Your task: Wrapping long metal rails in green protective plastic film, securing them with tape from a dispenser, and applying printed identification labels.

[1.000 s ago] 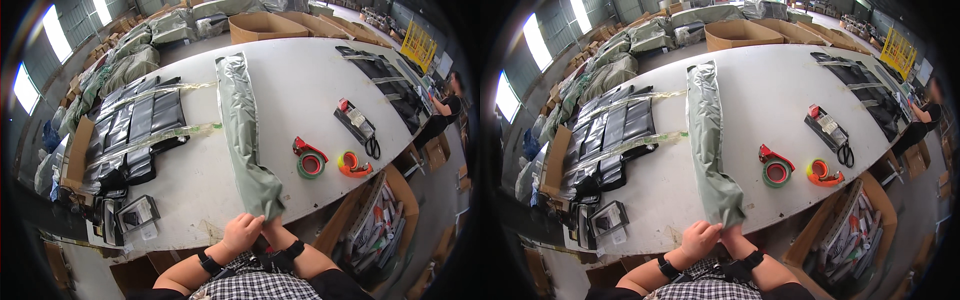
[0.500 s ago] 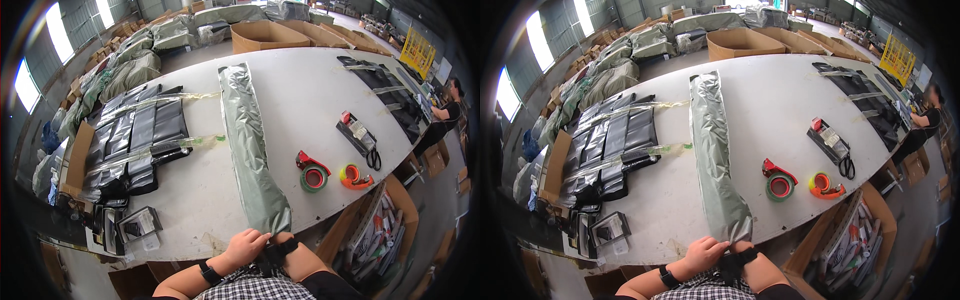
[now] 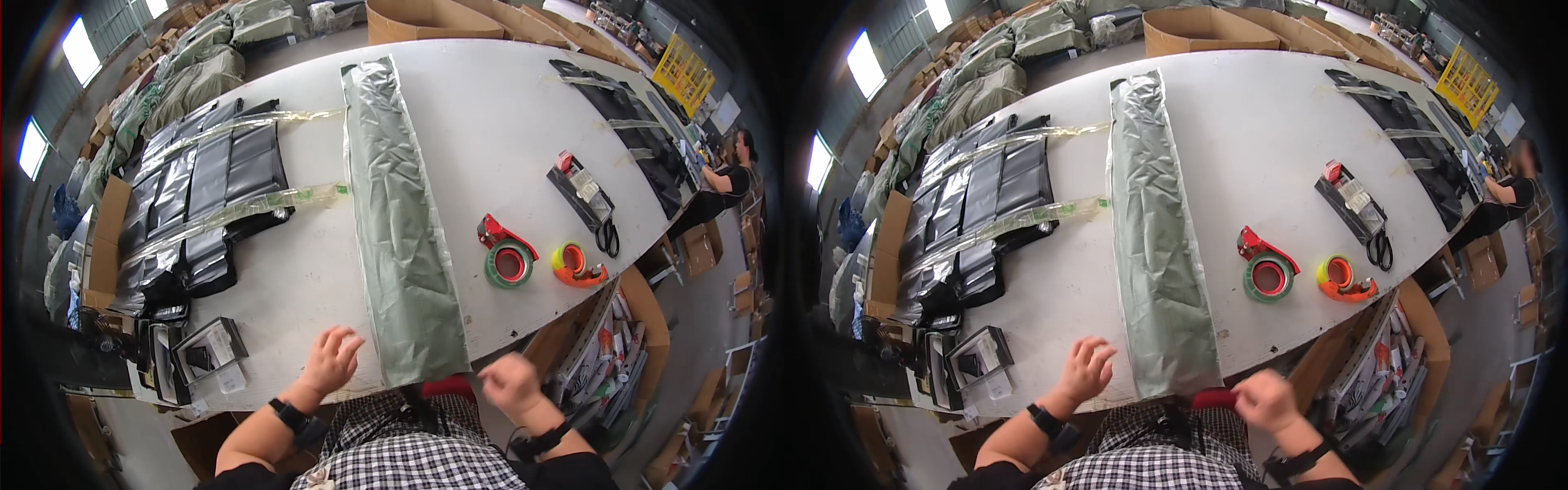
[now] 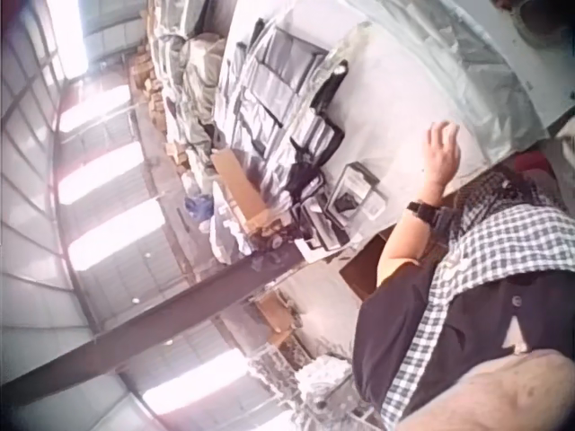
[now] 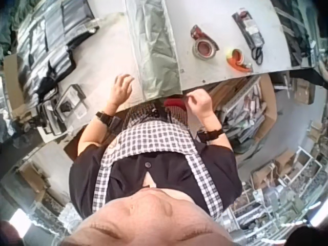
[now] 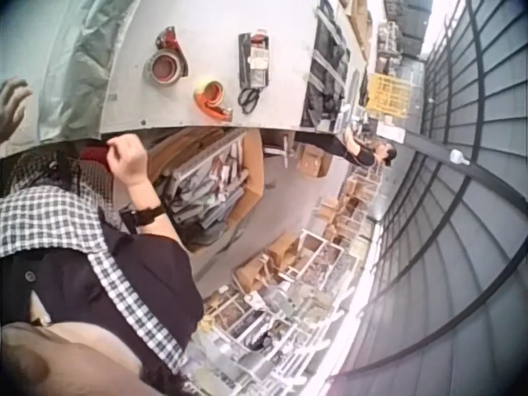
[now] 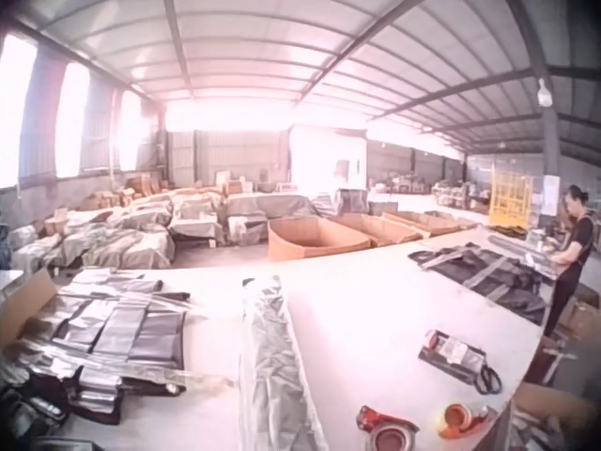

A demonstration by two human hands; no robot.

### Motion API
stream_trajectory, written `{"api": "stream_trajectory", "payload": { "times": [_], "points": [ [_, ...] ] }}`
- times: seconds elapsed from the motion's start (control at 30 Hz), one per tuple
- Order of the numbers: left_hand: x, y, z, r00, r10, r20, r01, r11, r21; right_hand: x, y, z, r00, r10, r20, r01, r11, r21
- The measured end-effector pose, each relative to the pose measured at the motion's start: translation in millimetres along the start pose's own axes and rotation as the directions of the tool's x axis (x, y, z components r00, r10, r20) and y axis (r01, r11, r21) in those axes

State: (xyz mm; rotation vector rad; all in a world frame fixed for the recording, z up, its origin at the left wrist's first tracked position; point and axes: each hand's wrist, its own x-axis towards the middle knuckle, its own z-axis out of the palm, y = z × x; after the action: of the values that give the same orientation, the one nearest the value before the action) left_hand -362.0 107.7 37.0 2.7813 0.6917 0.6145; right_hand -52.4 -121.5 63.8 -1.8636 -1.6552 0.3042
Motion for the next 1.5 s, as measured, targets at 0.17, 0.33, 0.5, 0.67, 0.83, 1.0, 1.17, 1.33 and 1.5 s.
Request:
{"api": "stream_trajectory", "payload": {
  "times": [0.17, 0.33, 0.5, 0.67, 0.83, 1.0, 1.17, 1.33, 1.5],
  "points": [
    [58.5, -8.5, 23.9, 0.916, 0.393, -0.085, -0.395, 0.918, -0.013, 95.8, 35.4, 19.1, 0.847, -0.531, -0.016, 0.498, 0.805, -0.321],
    [50.3, -27.4, 24.4, 0.999, -0.015, 0.035, 0.029, 0.893, -0.449, 131.6, 57.3, 37.7, 0.791, -0.578, 0.201, 0.579, 0.813, 0.058],
    [85.2, -10.2, 27.9, 0.950, -0.289, -0.121, 0.118, 0.689, -0.715, 161.9, 42.6, 50.7, 0.999, -0.048, 0.000, 0.039, 0.822, 0.568],
    [136.5, -36.6, 76.0, 0.558, -0.829, -0.046, 0.511, 0.386, -0.768, 220.6, 40.2, 89.9, 0.940, 0.264, -0.217, -0.155, 0.895, 0.418],
    [152.4, -23.7, 103.1, 0.479, -0.870, -0.119, 0.639, 0.439, -0.632, 232.0, 45.9, 118.9, 0.911, 0.413, -0.023, -0.410, 0.908, 0.083],
    [103.7, 31.2, 95.4, 0.594, -0.801, -0.073, 0.730, 0.575, -0.370, 162.2, 29.1, 109.9, 0.929, 0.364, 0.066, -0.362, 0.932, -0.029],
    [-26.4, 118.0, 54.8, 0.630, -0.626, 0.460, 0.763, 0.388, -0.516, -1.4, -6.2, 66.3, 0.865, 0.417, 0.279, -0.465, 0.875, 0.133],
    [-78.3, 123.8, 8.9, 0.821, -0.113, 0.560, 0.543, 0.458, -0.704, -110.6, -2.1, 40.7, 0.704, 0.501, 0.504, -0.678, 0.261, 0.687],
    [-88.4, 157.7, 2.7, 0.976, -0.042, 0.215, 0.206, 0.519, -0.830, -105.1, -11.1, 9.4, 0.922, 0.133, 0.364, -0.380, 0.489, 0.785]
  ]
}}
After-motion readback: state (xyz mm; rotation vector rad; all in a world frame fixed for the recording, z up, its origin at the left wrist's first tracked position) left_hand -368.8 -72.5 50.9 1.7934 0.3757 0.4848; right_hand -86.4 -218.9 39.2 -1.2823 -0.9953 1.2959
